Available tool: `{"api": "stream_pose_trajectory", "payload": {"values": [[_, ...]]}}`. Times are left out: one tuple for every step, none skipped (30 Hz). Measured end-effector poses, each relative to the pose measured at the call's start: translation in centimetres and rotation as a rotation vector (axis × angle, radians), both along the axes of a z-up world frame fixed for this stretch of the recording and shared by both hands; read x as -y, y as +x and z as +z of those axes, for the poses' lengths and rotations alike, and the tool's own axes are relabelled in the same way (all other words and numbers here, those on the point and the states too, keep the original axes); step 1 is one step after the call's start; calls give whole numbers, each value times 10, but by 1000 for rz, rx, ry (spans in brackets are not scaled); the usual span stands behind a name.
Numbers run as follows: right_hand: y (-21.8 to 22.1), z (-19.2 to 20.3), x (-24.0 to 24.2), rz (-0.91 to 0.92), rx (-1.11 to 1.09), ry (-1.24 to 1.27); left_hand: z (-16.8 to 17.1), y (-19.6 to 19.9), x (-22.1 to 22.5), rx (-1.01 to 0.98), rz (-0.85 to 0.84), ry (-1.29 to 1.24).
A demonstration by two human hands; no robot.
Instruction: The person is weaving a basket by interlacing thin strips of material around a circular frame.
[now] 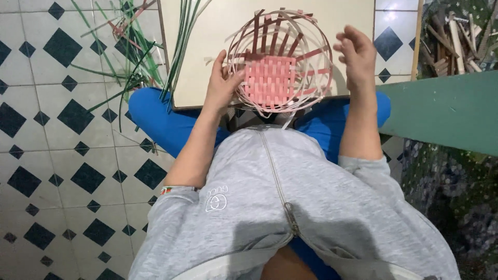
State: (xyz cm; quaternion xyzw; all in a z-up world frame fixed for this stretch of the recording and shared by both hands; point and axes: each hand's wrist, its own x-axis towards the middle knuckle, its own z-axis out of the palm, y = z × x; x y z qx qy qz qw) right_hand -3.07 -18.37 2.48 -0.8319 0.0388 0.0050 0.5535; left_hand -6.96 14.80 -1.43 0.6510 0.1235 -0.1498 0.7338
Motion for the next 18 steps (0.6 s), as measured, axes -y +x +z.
{"api": "stream_pose_trajectory", "payload": {"values": [[-8, -8, 6, -43, -42, 62, 1, 1, -1, 57, -15, 66], [-15, -15, 13, -86, -83, 124, 2, 1, -3, 114, -30, 132], [-24, -9, 10, -92, -81, 125, 3, 2, -1, 117, -37, 132], [-33, -2, 7, -58, -236, 187, 3, 3, 1, 104, 13, 112], [-42, 5, 4, -24, -390, 248, 3, 4, 3, 91, 62, 90], [-46, 6, 1, -31, -386, 248, 6, 5, 6, 94, 55, 88], [-51, 7, -2, 69, -401, 261, 9, 3, 9, 50, 106, 11], [-57, 8, -5, 170, -415, 273, 12, 2, 12, 5, 157, -67], [-53, 27, -14, 169, -416, 275, 23, 0, 17, 3, 155, -65], [-49, 47, -23, 148, -305, 292, 35, -3, 22, 9, 161, -167], [-45, 66, -34, 132, -195, 311, 47, -6, 25, 14, 171, -265], [-40, 65, -27, 135, -198, 316, 51, -11, 27, 12, 174, -260], [-34, 64, -21, 79, -151, 339, 56, -14, 29, 147, 119, -140], [-28, 63, -15, 22, -103, 362, 60, -17, 31, 281, 63, -19], [-21, 53, -3, 27, -98, 361, 61, -20, 32, 287, 67, -20], [-14, 43, 8, 80, -18, 382, 62, -23, 33, 274, 31, -70], [-8, 32, 19, 134, 58, 404, 62, -27, 33, 257, -2, -120], [-5, 38, 11, 140, 58, 403, 55, -28, 33, 259, 4, -120]]}}
